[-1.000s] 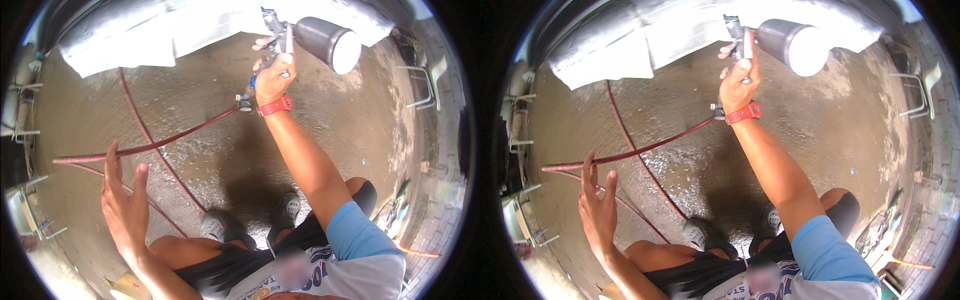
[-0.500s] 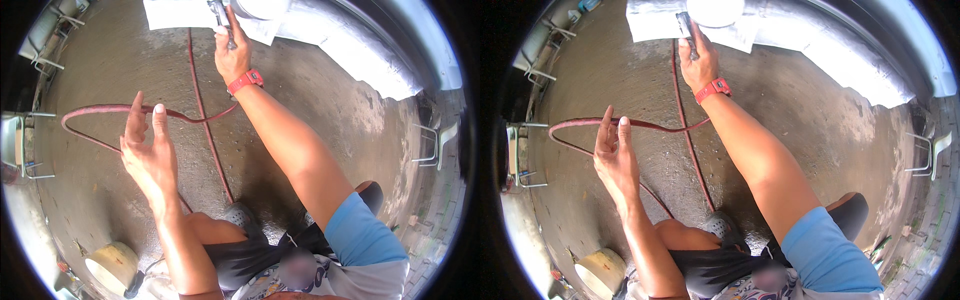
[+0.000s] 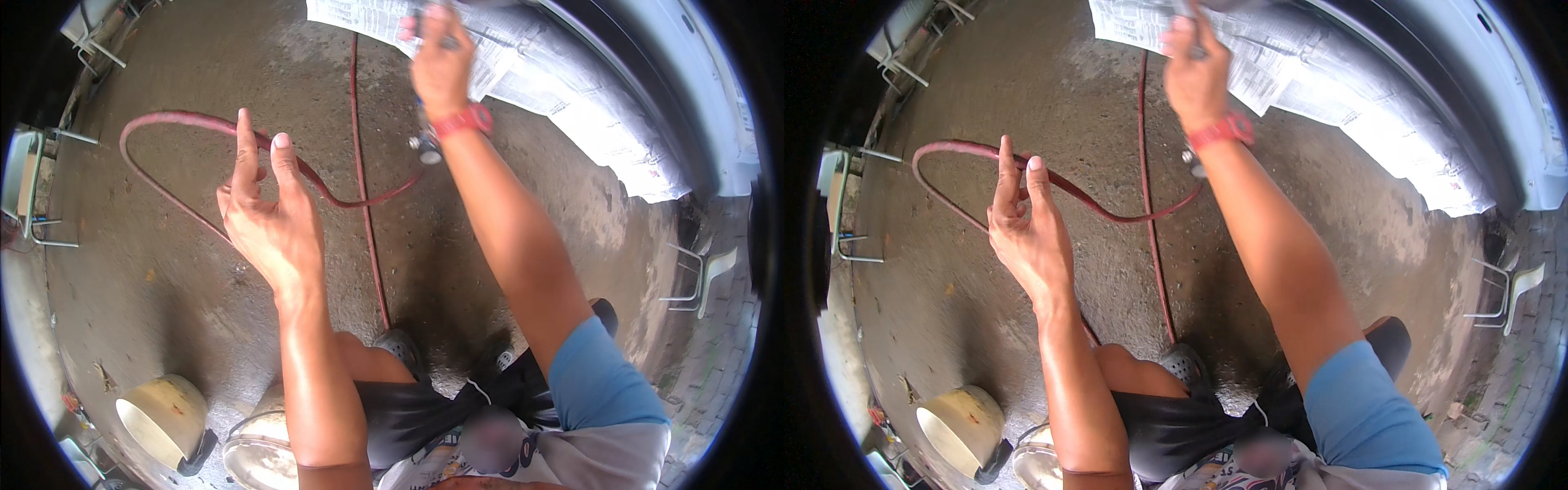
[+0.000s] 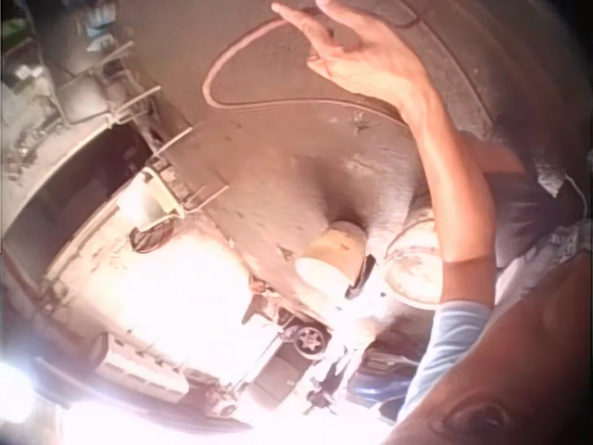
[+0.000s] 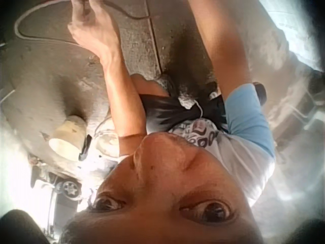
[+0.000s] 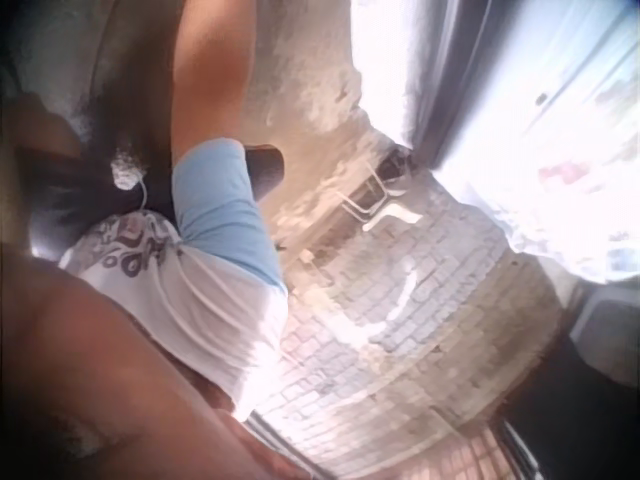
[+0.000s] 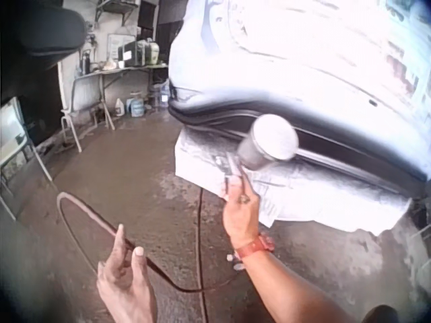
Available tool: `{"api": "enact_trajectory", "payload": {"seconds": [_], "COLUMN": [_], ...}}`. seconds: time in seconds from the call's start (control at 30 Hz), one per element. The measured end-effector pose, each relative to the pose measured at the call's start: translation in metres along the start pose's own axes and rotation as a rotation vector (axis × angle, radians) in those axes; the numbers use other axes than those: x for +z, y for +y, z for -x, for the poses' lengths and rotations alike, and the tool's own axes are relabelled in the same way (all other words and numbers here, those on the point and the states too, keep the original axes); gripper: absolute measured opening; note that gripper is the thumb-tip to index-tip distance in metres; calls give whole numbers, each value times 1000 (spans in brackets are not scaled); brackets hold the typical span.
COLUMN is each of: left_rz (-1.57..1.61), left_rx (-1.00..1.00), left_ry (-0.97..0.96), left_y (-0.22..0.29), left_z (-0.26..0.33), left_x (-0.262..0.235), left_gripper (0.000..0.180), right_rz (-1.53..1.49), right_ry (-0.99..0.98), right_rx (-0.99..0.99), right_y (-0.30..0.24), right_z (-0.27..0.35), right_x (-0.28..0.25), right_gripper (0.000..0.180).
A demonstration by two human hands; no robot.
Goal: The person uses a spray gun to apply paint to a car bumper that is covered with newspaper. They move around the bumper to cover different areas, occasionally adjusting the spray gun and the attached hose.
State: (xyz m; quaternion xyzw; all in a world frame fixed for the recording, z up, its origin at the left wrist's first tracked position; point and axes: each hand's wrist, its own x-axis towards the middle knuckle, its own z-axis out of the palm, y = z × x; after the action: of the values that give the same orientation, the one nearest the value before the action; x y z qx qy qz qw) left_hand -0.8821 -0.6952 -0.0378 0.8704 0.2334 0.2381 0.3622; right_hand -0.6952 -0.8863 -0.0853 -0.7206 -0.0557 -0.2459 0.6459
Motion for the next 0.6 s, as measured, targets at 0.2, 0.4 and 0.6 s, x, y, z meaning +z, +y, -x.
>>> {"api": "enact_trajectory", "payload": {"seconds": [0.2,0.4,0.6], "left_rz": [70,62,44], "left_rx": [-41,-22,-2], "left_ry": [22,85,72], "left_y": [-5,-7,-9], "left_z": [-8,-10,-10], "left_x": [1,5,5], "left_gripper": [56,55,56], "right_rz": [0,115,122], "right_ry": [323,174,-8], "right_rx": [-267,-191,-232], "right_y": [-57,-46,-56], "right_z": [56,24,-4], "right_x": [-52,-19,21], "right_gripper": [60,55,49]}}
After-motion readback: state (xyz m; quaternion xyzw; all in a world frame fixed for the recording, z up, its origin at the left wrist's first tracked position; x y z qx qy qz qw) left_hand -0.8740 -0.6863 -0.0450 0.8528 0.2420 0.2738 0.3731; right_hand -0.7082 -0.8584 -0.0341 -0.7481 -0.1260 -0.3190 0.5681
